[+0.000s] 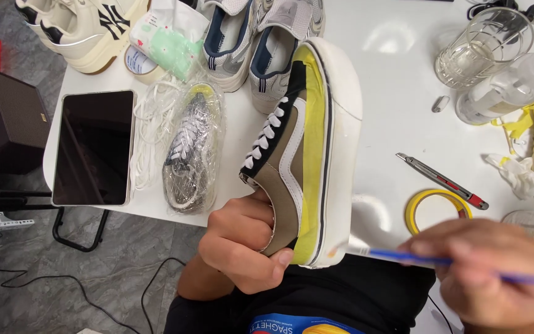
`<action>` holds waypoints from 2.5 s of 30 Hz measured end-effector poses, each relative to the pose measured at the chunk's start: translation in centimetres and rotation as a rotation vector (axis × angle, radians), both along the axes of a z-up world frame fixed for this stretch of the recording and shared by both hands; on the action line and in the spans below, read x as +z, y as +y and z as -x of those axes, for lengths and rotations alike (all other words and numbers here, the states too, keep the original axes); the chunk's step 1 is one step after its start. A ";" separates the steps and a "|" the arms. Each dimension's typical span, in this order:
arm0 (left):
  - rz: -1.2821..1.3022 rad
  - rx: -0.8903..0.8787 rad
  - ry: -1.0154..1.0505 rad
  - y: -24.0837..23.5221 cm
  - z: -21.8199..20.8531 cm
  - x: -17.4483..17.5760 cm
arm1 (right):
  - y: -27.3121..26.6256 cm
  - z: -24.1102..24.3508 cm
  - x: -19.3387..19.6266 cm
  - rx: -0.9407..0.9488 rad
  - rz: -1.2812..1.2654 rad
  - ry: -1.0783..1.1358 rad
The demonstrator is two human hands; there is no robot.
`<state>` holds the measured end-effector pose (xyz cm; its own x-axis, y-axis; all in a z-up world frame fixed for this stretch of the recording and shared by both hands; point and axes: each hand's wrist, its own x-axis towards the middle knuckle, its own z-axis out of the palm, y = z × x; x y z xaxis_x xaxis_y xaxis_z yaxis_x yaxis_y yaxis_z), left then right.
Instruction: The recorder is seen applying white dye to the midsole of a shoe using a small brush.
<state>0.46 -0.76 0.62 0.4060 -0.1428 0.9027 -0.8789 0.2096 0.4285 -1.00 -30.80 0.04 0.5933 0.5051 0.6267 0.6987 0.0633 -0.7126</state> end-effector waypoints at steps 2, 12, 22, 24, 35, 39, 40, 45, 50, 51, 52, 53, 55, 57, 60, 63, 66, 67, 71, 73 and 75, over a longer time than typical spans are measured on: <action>0.000 -0.012 -0.028 0.0 0.0 0.1 | 0.3 0.6 -3.1 -0.353 -0.342 0.134; -0.060 -0.002 0.022 0.2 0.7 0.4 | 0.9 0.9 -1.2 -0.228 -0.308 0.248; -0.079 0.008 -0.002 0.1 0.7 0.6 | 1.1 1.3 -2.1 -0.282 -0.402 0.324; -0.072 0.008 -0.001 0.1 0.6 0.6 | 1.1 1.3 -2.6 -0.354 -0.403 0.337; -0.028 0.006 0.014 0.2 0.5 0.6 | -3.6 5.5 -2.1 0.028 0.370 -0.075; -0.028 -0.009 0.041 0.4 0.5 0.6 | -4.3 5.2 -1.7 -0.098 0.347 0.012; -0.035 -0.012 0.047 0.4 0.5 0.5 | -4.2 4.5 -1.2 -0.035 0.325 0.166; -0.052 -0.002 0.068 0.4 0.8 0.6 | -1.6 1.6 -0.3 0.195 0.103 0.271; -0.063 0.029 0.033 0.4 0.8 0.7 | -2.8 1.5 -3.9 -0.125 -0.267 -0.005; -0.062 0.032 0.035 0.3 0.9 0.7 | -2.6 1.0 -2.5 -0.123 -0.265 -0.002; -0.067 0.028 0.026 0.3 0.8 0.7 | -2.3 0.5 -1.2 0.049 -0.094 0.010; -0.071 0.023 0.017 0.3 0.8 0.7 | -2.0 0.0 0.1 0.220 0.078 0.027; -0.092 0.000 0.010 0.7 0.8 1.1 | -1.0 1.0 -1.4 0.070 -0.001 0.082; -0.115 -0.027 -0.004 0.8 0.4 1.2 | 0.1 1.8 -3.0 -0.083 -0.080 0.129; -0.115 -0.075 -0.071 0.6 0.0 0.9 | 1.2 2.4 -4.5 -0.441 -0.541 0.174; -0.058 -0.093 -0.100 0.5 0.2 0.5 | 1.6 2.4 -3.2 -0.469 -0.628 0.356; -0.049 -0.104 -0.090 0.3 0.3 0.4 | 2.1 2.1 -2.8 -0.279 -0.521 0.477; -0.045 -0.101 -0.098 0.3 0.2 0.3 | 2.3 2.0 -2.9 -0.349 -0.524 0.501; -0.025 -0.089 -0.118 0.1 0.4 0.0 | 2.3 1.5 -3.5 -0.474 -0.559 0.464; -0.029 -0.083 -0.118 0.2 0.3 0.3 | 2.6 1.2 -2.6 -0.401 -0.606 0.463; -0.032 -0.076 -0.111 0.2 0.3 0.4 | 2.7 1.2 -2.2 -0.328 -0.655 0.468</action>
